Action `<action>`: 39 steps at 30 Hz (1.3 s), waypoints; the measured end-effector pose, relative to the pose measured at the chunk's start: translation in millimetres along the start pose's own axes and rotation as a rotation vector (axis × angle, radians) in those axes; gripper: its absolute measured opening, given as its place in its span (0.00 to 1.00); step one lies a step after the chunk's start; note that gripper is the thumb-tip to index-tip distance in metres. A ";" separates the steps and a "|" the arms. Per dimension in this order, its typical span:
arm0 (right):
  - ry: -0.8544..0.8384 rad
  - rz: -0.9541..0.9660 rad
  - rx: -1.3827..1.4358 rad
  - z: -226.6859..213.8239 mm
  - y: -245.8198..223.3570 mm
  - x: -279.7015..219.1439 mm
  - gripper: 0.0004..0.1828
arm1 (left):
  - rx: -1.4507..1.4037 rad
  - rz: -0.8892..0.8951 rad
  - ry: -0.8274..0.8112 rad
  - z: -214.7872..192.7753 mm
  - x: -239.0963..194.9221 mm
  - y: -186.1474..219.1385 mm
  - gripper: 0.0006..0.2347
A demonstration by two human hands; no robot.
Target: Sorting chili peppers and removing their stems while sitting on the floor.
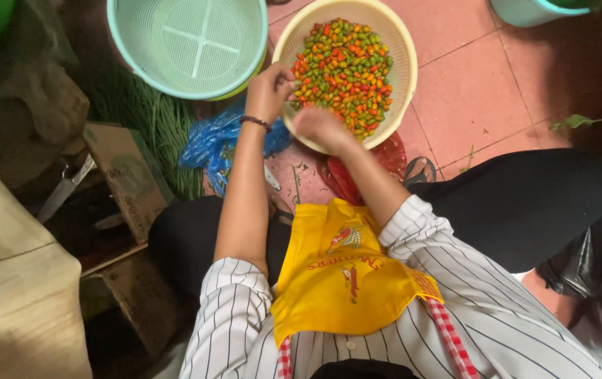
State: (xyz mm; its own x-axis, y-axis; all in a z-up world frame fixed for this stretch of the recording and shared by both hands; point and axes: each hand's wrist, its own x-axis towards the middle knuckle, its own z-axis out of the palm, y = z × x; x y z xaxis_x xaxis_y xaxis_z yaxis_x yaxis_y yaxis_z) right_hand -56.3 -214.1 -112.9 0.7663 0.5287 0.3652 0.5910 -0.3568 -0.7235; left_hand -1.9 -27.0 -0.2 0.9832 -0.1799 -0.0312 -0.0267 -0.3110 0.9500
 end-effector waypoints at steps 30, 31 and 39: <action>0.422 1.106 1.564 -126.7 -4.0 101.2 0.44 | 0.121 -0.449 0.024 25.5 -13.1 -80.4 0.15; 0.424 1.105 1.562 -138.3 -2.1 98.3 0.44 | 0.119 -0.448 0.022 24.2 -13.2 -75.5 0.15; 0.206 1.034 -0.059 -145.7 109.8 -3.8 0.35 | 0.067 -0.528 -0.024 17.2 -13.4 -51.8 0.13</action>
State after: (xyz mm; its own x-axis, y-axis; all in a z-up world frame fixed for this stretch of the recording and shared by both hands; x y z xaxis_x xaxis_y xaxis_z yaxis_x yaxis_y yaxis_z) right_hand 42.4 -367.5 -108.4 0.9288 -0.1935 -0.3161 -0.3671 -0.5989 -0.7117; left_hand -16.8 -24.5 -54.4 0.8617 -0.0038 -0.5075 0.4583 -0.4238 0.7813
